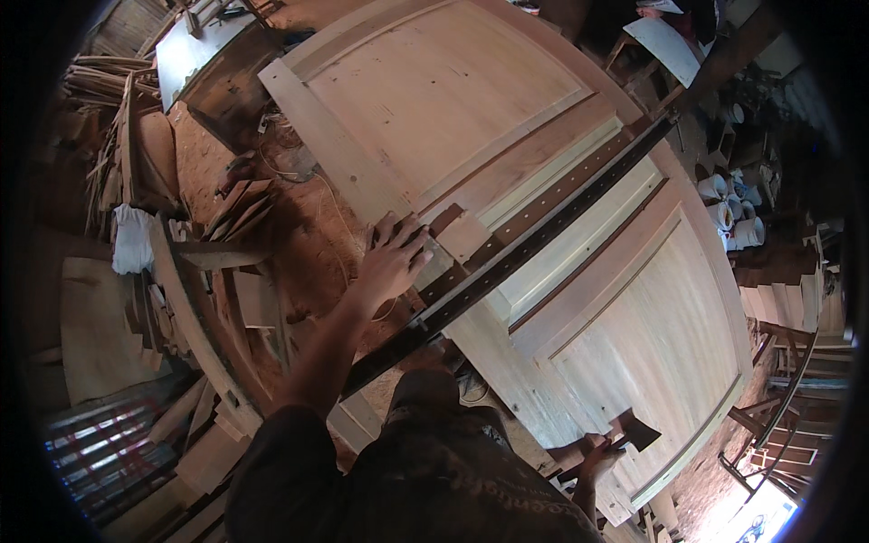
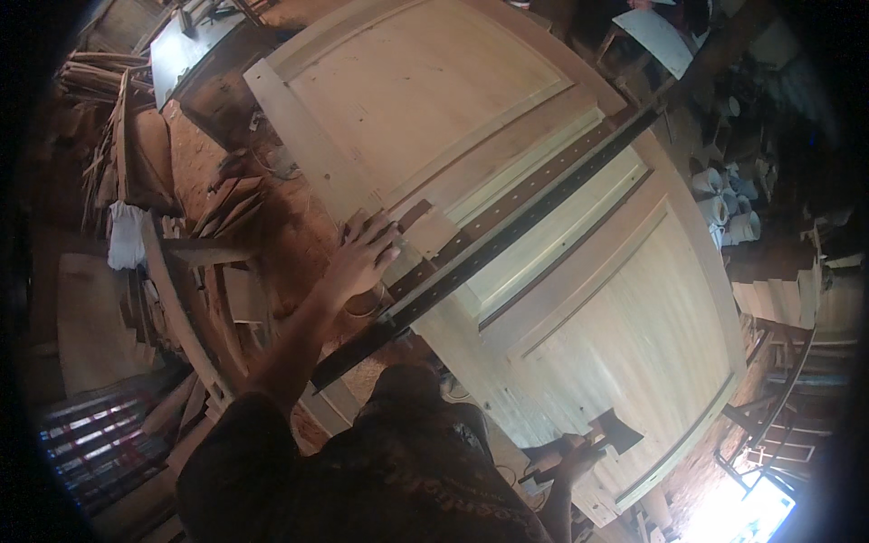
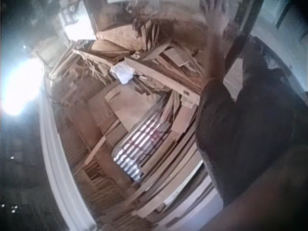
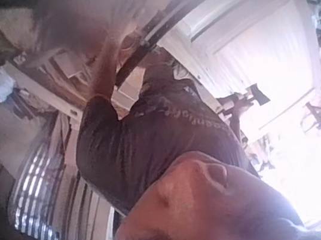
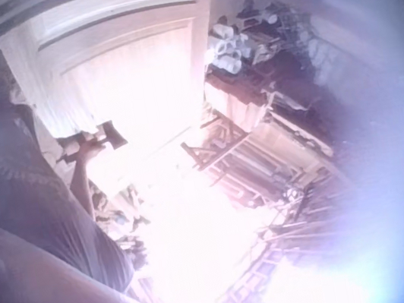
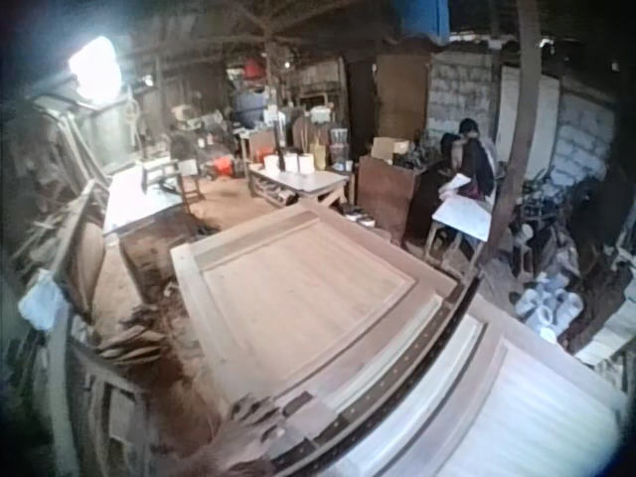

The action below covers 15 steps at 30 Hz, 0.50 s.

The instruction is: The person uses a hammer and a small wooden block to tap a metal hinge into place on a large wooden door frame. They then walk to a workbench, pick up a power drill, and search through a cluttered drawer for a drill bit.

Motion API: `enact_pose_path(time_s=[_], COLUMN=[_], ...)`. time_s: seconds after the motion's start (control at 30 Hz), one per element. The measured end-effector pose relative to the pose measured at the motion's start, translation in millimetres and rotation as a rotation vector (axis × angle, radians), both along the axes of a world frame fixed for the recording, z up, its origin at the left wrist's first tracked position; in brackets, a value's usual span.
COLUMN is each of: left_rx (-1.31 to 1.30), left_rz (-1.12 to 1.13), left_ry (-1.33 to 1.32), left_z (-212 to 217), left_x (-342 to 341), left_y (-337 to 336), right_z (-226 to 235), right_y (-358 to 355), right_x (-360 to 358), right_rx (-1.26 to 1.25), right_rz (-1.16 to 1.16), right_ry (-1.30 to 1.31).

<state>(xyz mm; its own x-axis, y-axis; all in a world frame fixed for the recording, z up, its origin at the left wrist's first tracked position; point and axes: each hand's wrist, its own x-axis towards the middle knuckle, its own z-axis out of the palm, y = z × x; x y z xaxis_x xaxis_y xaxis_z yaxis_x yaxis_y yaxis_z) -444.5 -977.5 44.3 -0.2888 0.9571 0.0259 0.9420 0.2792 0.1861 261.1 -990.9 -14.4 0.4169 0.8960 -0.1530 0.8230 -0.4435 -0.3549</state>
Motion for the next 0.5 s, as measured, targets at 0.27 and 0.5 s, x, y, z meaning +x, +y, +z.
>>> enact_pose_path(time_s=[0.27,0.5], left_rx=[-0.210,-0.285], left_rz=[0.085,0.052], left_ry=[-0.084,-0.073], left_z=[-11,9], left_x=[21,55], left_y=[-1,13], right_z=[45,38], right_y=[11,4], right_x=[-53,-31], right_rx=[-0.102,-0.015], right_rz=[-0.079,-0.025], right_ry=[0.045,-0.077])
